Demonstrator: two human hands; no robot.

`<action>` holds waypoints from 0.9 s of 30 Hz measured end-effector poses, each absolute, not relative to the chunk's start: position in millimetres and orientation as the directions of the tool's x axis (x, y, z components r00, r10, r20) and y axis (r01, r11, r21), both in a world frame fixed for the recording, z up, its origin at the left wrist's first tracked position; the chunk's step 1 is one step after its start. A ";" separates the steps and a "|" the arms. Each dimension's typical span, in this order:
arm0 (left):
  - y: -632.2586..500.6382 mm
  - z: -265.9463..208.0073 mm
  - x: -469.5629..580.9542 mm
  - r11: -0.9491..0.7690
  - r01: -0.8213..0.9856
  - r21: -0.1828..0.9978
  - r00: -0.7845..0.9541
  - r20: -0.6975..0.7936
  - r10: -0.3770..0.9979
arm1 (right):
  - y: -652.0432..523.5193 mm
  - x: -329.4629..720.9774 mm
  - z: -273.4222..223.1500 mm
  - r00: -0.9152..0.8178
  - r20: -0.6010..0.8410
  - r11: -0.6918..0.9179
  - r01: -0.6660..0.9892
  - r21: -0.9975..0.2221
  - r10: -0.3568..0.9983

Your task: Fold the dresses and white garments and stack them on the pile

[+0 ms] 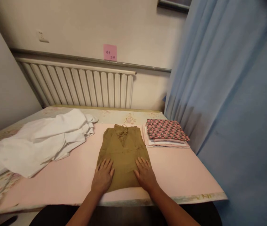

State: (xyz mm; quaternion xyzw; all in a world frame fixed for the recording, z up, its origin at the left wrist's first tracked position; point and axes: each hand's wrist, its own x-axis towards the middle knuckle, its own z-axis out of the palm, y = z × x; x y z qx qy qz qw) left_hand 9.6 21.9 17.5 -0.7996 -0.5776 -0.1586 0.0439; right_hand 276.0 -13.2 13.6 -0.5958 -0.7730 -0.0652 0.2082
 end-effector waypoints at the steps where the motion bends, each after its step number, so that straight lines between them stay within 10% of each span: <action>1: 22.4 21.1 13.6 -0.309 0.945 0.109 0.266 0.294 0.918 | -13.1 276.0 13.1 -0.204 0.405 0.282 0.949 -0.141 0.891; 27: 2.3 25.3 88.2 -0.452 0.880 0.145 0.427 0.177 0.887 | -14.8 275.5 14.7 -0.202 0.411 0.286 0.945 -0.155 0.889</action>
